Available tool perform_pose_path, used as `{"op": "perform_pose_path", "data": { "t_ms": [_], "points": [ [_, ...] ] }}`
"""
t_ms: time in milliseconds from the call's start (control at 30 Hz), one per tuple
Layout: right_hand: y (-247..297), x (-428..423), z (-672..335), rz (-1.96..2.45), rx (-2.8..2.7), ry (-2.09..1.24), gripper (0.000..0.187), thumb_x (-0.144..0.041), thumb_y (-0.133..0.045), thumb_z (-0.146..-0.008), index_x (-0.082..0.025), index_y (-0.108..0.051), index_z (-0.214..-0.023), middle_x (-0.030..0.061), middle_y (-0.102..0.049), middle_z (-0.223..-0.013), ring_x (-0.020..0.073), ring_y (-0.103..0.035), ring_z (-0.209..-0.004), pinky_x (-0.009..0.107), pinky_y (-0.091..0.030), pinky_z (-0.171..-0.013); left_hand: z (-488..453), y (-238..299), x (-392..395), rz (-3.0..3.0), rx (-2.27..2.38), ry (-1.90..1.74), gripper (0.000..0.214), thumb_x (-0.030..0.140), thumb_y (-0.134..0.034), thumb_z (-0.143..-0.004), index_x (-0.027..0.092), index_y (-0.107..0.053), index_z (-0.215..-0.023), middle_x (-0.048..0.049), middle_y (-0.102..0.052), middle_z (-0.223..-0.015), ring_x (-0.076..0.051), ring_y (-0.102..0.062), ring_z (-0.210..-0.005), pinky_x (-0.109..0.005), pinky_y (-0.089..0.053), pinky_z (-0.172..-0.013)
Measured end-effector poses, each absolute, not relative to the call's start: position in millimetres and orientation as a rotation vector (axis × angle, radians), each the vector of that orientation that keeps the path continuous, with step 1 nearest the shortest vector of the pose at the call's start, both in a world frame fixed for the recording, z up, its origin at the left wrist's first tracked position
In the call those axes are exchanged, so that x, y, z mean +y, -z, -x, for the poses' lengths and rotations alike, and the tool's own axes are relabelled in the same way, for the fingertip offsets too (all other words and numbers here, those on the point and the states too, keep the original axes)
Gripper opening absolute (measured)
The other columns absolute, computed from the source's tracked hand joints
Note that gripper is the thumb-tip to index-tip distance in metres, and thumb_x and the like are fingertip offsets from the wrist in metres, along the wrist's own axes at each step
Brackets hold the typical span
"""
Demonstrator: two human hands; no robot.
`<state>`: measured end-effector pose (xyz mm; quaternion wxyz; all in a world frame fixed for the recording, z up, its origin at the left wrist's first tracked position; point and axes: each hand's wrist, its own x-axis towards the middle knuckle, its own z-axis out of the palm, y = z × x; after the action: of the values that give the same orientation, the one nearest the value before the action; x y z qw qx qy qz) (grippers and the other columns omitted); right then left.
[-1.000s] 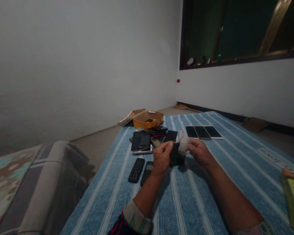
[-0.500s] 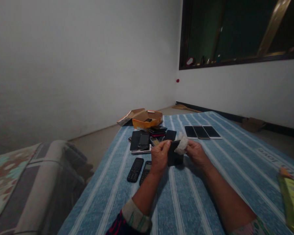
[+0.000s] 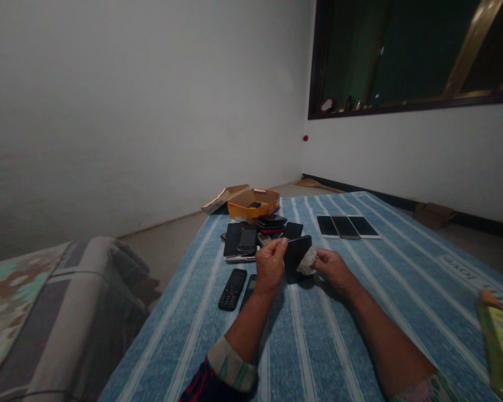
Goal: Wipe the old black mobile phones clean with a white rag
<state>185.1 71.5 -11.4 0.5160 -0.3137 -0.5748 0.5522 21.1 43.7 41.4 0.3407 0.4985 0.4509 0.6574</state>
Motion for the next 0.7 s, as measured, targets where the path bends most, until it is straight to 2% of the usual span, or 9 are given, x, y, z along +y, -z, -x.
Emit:
{"op": "perform_pose_path", "data": {
  "t_ms": [200, 433, 700],
  "points": [
    [11.1, 70.5, -186.9, 0.765, -1.379, -1.351, 0.025, -0.036, -0.075, -0.069, -0.017, -0.074, -0.085, 0.0041, -0.071, -0.079, 0.0203, -0.064, -0.074, 0.031, -0.049, -0.068, -22.8, -43.0, 40.4, -1.335, 1.189, -1.712, 0.029, 0.043, -0.066, -0.076, 0.016, -0.074, -0.069, 0.0006, -0.063, -0.064, -0.016, -0.055, -0.067, -0.025, -0.041, -0.064],
    [-1.8, 71.8, -190.1, 0.682, -1.39, -1.304, 0.036, -0.045, -0.08, -0.067, -0.019, -0.076, -0.092, 0.0048, -0.073, -0.083, 0.0239, -0.065, -0.082, 0.036, -0.051, -0.076, -28.0, -42.8, 34.3, -1.375, 1.155, -1.668, 0.029, 0.042, -0.063, -0.079, 0.016, -0.076, -0.074, -0.0015, -0.067, -0.068, -0.018, -0.06, -0.071, -0.026, -0.044, -0.068],
    [24.6, 74.1, -201.2, 0.796, -1.44, -1.414, 0.021, -0.032, -0.078, -0.069, -0.018, -0.076, -0.085, 0.0035, -0.072, -0.074, 0.0185, -0.063, -0.069, 0.032, -0.048, -0.068, -34.1, -36.6, 31.9, -1.435, 1.161, -1.641, 0.027, 0.038, -0.059, -0.083, 0.016, -0.074, -0.075, -0.0007, -0.065, -0.068, -0.017, -0.058, -0.07, -0.026, -0.042, -0.066]
  ]
}}
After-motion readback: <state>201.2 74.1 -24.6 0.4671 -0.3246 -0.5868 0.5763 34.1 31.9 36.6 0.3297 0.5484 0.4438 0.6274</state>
